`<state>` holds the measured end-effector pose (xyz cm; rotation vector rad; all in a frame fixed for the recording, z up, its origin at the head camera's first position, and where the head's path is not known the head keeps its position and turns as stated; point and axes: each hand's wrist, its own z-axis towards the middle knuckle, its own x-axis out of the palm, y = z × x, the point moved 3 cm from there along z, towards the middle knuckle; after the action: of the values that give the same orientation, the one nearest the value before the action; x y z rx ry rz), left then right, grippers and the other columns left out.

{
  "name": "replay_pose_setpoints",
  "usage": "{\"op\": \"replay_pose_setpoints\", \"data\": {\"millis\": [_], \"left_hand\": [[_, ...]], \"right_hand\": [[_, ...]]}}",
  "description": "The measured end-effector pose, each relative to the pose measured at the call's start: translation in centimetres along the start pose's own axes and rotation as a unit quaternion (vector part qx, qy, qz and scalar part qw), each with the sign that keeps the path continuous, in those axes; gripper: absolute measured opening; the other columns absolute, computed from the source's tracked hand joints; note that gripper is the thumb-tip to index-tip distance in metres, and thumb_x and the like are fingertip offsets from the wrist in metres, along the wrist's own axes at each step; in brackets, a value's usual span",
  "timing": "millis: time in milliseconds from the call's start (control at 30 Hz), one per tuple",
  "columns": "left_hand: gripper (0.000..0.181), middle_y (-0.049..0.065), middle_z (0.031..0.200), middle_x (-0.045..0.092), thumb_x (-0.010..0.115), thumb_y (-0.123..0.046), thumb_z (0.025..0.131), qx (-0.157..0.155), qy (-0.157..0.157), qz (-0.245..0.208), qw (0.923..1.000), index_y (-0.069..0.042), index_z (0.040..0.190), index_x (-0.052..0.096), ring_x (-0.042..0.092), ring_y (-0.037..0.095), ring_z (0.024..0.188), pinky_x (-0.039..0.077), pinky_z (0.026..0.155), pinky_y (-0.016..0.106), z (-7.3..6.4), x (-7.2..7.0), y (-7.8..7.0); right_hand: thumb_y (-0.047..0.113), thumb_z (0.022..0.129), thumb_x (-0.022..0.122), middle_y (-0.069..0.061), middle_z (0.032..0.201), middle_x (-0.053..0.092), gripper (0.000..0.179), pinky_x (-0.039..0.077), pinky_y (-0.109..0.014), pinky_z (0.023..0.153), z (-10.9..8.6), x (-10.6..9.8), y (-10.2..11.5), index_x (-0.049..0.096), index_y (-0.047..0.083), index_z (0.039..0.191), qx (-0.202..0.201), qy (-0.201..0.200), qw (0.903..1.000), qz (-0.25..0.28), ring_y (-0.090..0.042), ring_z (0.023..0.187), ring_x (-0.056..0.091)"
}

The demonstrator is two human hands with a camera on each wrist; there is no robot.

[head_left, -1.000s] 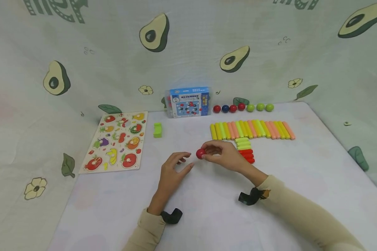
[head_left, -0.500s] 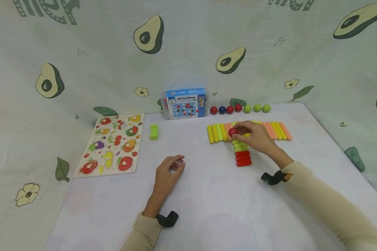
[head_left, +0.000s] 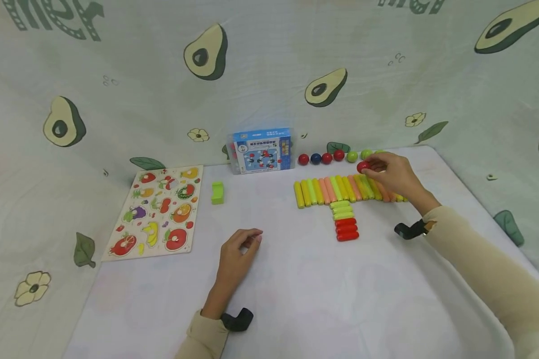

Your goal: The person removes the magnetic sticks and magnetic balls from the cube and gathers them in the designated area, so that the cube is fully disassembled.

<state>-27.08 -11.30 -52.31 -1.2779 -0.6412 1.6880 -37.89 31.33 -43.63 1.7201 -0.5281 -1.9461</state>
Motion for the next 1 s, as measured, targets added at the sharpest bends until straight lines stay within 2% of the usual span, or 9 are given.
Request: {"op": "replay_pose_setpoints", "data": {"millis": [200,467,700,1000], "left_hand": [[0.015,-0.015,0.095,0.064,0.064,-0.031,0.100,0.006,-0.002,-0.005,1.0000,-0.025,0.109,0.074,0.061,0.006,0.083,0.053,0.073,0.025,0.0,-0.3,0.0],[0.015,-0.015,0.097,0.066,0.064,-0.029,0.100,0.019,-0.001,-0.008,0.9998,-0.023,0.108,0.074,0.060,0.006,0.084,0.052,0.074,0.024,0.0,-0.1,0.0],[0.015,-0.016,0.097,0.065,0.063,-0.031,0.100,0.004,0.003,0.002,1.0000,-0.026,0.109,0.074,0.060,0.005,0.084,0.052,0.074,0.024,0.2,-0.2,0.1],[0.013,-0.015,0.096,0.066,0.064,-0.025,0.100,0.009,0.004,-0.004,0.9999,-0.022,0.107,0.075,0.060,0.006,0.084,0.053,0.074,0.024,0.0,0.2,0.0]], "right_hand": [[0.028,0.097,0.069,-0.023,0.116,0.064,0.045,0.051,-0.055,0.093,1.4,-1.4,-2.2,0.058,-0.001,0.129,0.028,-0.008,0.9996,-0.002,-0.037,0.105,0.060],[0.027,0.098,0.067,-0.027,0.118,0.062,0.045,0.049,-0.059,0.091,3.3,-3.1,-4.9,0.057,-0.004,0.128,0.048,-0.019,0.9983,-0.025,-0.042,0.107,0.059],[0.031,0.099,0.064,-0.029,0.121,0.059,0.049,0.048,-0.060,0.091,5.4,-3.6,-6.9,0.055,-0.006,0.130,0.071,-0.011,0.9971,-0.025,-0.044,0.110,0.056],[0.033,0.099,0.063,-0.033,0.122,0.056,0.052,0.046,-0.061,0.090,6.0,-3.8,-9.6,0.053,-0.010,0.127,0.104,-0.014,0.9939,-0.035,-0.048,0.112,0.049]]}}
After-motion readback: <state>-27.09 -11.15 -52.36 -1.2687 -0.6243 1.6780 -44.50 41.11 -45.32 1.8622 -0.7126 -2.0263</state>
